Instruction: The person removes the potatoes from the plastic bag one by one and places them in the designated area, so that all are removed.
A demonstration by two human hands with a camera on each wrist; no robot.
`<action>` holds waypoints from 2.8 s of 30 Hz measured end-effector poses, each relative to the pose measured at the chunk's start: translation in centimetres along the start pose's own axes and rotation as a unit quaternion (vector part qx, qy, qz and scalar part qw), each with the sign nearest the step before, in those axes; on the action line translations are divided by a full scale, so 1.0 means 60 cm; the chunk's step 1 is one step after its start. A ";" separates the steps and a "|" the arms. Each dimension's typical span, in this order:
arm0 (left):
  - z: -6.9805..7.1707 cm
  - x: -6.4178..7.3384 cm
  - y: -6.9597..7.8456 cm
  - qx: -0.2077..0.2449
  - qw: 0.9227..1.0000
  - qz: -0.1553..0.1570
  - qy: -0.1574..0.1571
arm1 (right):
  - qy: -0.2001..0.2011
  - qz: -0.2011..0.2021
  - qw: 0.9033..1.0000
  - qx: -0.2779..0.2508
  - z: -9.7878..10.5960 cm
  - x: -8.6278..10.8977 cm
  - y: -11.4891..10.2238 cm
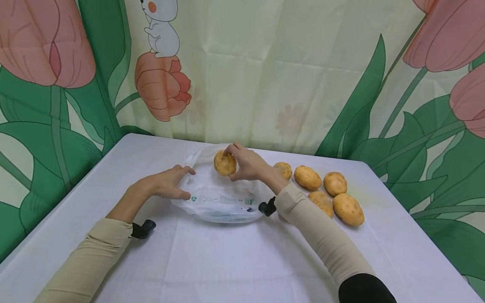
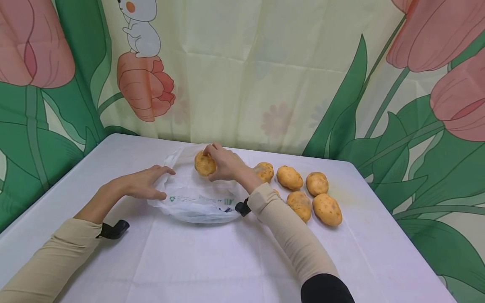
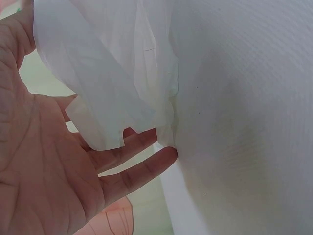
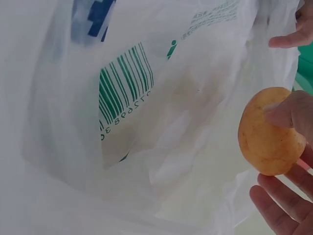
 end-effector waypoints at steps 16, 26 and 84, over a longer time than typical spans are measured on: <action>0.001 0.003 0.003 -0.001 1.000 -0.005 0.003 | 0.046 0.034 0.998 -0.015 0.008 0.041 -0.024; 0.001 0.003 0.002 0.002 1.000 0.003 0.001 | 0.079 0.057 0.995 -0.024 0.008 0.074 -0.041; -0.003 0.005 0.003 -0.007 0.999 -0.035 0.015 | 0.217 0.106 0.967 -0.087 0.010 0.274 -0.030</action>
Point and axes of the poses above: each hand's wrist, its own x-axis away from the middle knuckle, its own z-axis out of the back of the hand, y = z × x, the point moved 5 cm from there along -x, towards the middle knuckle, and after that the axes turned 14 degrees about -y, right-handed, at the moved point
